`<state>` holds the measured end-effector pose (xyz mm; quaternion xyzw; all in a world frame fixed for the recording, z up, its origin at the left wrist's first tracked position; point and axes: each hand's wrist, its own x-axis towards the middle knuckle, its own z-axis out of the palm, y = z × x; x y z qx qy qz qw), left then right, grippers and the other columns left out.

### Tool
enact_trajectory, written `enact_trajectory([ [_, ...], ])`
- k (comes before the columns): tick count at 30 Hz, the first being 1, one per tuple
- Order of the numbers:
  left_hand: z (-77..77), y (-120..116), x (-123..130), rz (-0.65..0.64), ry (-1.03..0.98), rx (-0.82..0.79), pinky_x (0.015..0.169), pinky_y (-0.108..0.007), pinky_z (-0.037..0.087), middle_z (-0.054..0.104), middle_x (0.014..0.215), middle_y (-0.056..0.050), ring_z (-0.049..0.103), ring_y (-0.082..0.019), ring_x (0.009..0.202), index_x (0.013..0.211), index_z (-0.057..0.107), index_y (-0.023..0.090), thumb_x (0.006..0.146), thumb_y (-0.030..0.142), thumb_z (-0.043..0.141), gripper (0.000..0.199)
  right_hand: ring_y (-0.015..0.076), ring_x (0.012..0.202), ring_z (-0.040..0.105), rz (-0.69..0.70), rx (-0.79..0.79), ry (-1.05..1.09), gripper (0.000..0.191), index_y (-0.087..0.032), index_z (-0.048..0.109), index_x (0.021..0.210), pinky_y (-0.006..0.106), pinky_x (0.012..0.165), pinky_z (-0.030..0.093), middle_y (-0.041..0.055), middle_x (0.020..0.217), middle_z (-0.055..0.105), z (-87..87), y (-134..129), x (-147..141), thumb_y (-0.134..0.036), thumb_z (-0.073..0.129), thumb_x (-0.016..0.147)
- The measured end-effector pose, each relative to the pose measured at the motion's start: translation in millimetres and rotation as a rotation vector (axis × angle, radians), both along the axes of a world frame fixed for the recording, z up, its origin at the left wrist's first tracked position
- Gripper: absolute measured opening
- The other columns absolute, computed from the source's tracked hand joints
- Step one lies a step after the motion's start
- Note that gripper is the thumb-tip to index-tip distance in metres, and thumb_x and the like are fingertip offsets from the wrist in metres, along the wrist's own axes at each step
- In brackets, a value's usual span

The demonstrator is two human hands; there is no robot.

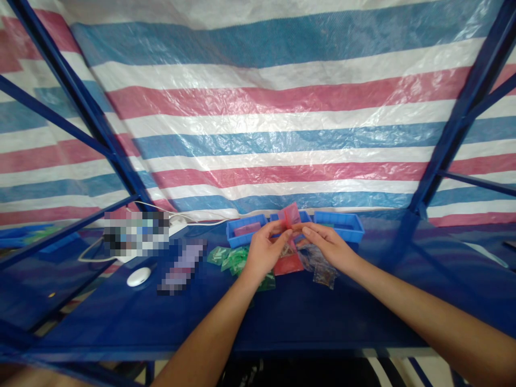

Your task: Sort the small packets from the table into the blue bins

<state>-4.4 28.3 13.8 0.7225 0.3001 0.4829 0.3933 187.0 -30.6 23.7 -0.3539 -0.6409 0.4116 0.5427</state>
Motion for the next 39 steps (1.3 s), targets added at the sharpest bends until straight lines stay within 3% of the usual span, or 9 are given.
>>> enact_trajectory([
  [4,3.7,-3,0,0.031,0.062,0.067,0.095,-0.039,0.053,0.076,0.107,-0.008,0.069,-0.026,0.101,0.111,0.074,0.021,0.087,0.043,0.073,0.033,0.0265,0.107,0.068,0.059,0.026,-0.016,0.045,-0.029,0.076,0.117,0.04,0.094,0.057,0.0046,0.125,0.07,-0.1,0,-1,-0.063,0.056,0.095],
  [8,4.0,-2,1,-0.01,0.051,0.073,0.097,-0.039,0.052,0.075,0.113,-0.008,0.068,-0.027,0.106,0.113,0.075,0.021,0.093,0.04,0.066,0.029,0.0267,0.105,0.067,0.038,0.033,0.019,0.043,-0.028,0.077,0.11,0.039,0.09,0.057,0.0055,0.115,0.073,-1.0,1,-1,-0.062,0.054,0.096],
  [13,-0.5,2,1,-0.044,0.022,0.0,0.091,-0.038,0.054,0.076,0.112,-0.007,0.07,-0.028,0.102,0.115,0.075,0.021,0.093,0.041,0.065,0.032,0.0198,0.073,0.063,-0.246,0.032,0.005,0.039,-0.022,0.076,0.092,0.033,0.07,0.053,0.0044,0.087,0.073,-5.0,7,7,-0.06,0.064,0.091],
  [17,-2.1,2,4,-0.089,-0.046,-0.068,0.083,-0.034,0.055,0.077,0.102,-0.006,0.071,-0.025,0.092,0.109,0.075,0.019,0.09,0.042,0.068,0.03,0.0201,0.086,0.064,-0.41,0.108,0.074,0.039,-0.024,0.071,0.105,0.031,0.078,0.052,0.0036,0.093,0.071,-10.5,18,16,-0.054,0.078,0.082],
  [23,-2.3,6,6,-0.125,-0.179,-0.162,0.083,-0.032,0.054,0.076,0.104,-0.008,0.071,-0.022,0.093,0.114,0.07,0.019,0.083,0.039,0.078,0.038,0.0188,0.075,0.067,-0.167,-0.074,0.137,0.035,-0.023,0.071,0.093,0.032,0.072,0.054,0.0025,0.087,0.075,-17.8,22,13,-0.052,0.082,0.077],
  [27,-5.6,9,5,-0.165,-0.192,-0.237,0.081,-0.032,0.055,0.076,0.102,-0.007,0.072,-0.021,0.089,0.124,0.065,0.019,0.079,0.041,0.081,0.052,0.0174,0.063,0.063,-0.177,-0.101,0.149,0.037,-0.023,0.071,0.087,0.031,0.063,0.052,0.0007,0.076,0.073,-19.0,19,9,-0.056,0.082,0.075],
  [32,-8.3,8,4,-0.224,-0.128,-0.241,0.078,-0.032,0.057,0.076,0.106,-0.009,0.073,-0.022,0.089,0.114,0.069,0.018,0.081,0.042,0.079,0.042,0.0177,0.065,0.066,-0.174,-0.126,0.195,0.037,-0.022,0.071,0.086,0.031,0.064,0.055,0.0011,0.077,0.074,-18.9,20,11,-0.053,0.085,0.073],
  [35,-4.8,11,0,-0.182,-0.114,-0.229,0.07,-0.03,0.057,0.076,0.105,-0.008,0.072,-0.021,0.085,0.113,0.07,0.018,0.082,0.044,0.077,0.041,0.0196,0.074,0.069,-0.116,-0.153,0.21,0.036,-0.023,0.071,0.095,0.032,0.066,0.057,0.0024,0.085,0.075,-19.3,21,12,-0.05,0.084,0.075],
  [39,10.0,30,-16,-0.004,-0.143,-0.136,0.068,-0.029,0.057,0.076,0.101,-0.006,0.07,-0.02,0.083,0.113,0.07,0.019,0.08,0.044,0.078,0.042,0.0184,0.075,0.07,-0.121,-0.17,0.19,0.038,-0.023,0.071,0.103,0.03,0.066,0.057,0.0028,0.086,0.075,-19.5,22,13,-0.05,0.081,0.078],
])
